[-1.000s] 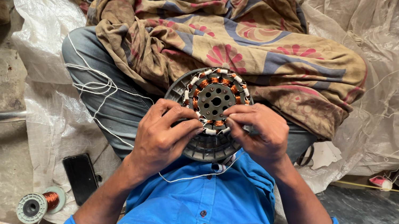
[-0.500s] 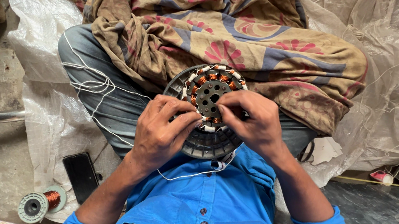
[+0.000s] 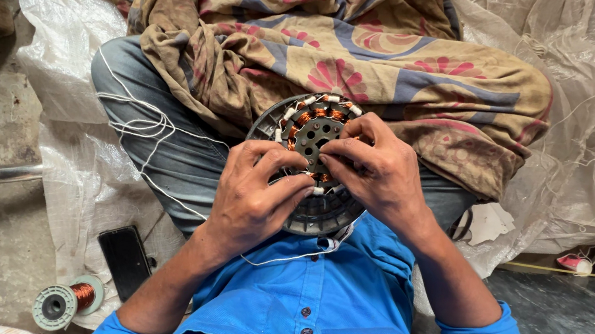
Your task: The person sits cross-legged and secures copper windings on a motor stator using white string. They wrap the string around the coils, tie knots, and use pliers to tuck and tighten the bindings. The stator remains on the person's lap during the process.
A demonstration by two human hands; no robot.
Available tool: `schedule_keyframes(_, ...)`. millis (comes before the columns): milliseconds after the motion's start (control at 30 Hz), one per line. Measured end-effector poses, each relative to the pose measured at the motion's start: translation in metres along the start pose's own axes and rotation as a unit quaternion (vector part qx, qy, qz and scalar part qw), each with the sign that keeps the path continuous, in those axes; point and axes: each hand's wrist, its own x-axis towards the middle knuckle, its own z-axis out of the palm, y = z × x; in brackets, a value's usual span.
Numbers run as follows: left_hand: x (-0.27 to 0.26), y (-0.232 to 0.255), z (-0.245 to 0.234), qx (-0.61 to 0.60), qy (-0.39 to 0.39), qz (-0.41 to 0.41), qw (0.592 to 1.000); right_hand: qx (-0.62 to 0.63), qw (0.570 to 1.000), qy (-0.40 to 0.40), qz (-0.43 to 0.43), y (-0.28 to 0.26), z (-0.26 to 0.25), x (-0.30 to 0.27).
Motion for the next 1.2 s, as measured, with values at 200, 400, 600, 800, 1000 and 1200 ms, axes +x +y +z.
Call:
schedule_keyframes(200, -0.008, 0.008, 0.000, -0.047, 0.006, -0.006, 0.999, 0.112, 0.981, -0.116, 0.106, -0.032, -0.026, -0.007)
schedule_keyframes(400, -0.025, 0.011, 0.001, -0.236, -0.048, -0.046, 0.969, 0.207, 0.937, -0.125, -0.251, -0.062, -0.035, -0.018)
schedule_keyframes(600, -0.041, 0.009, -0.001, -0.574, -0.174, -0.119, 0.791, 0.144, 0.958, 0.021, -0.245, -0.041, -0.024, -0.024)
schedule_keyframes(800, -0.041, 0.001, -0.001, -0.756, -0.117, -0.183, 0.617, 0.070, 0.973, -0.005, -0.220, -0.022, -0.001, -0.041)
schedule_keyframes(1000, -0.034, -0.005, -0.012, -0.671, -0.132, -0.223, 0.694, 0.117, 0.971, 0.033, -0.207, -0.002, 0.002, -0.048)
schedule_keyframes(1200, -0.028, -0.014, -0.016, -0.533, -0.148, -0.325, 0.767, 0.160, 0.888, 0.429, -0.036, 0.083, -0.093, -0.078)
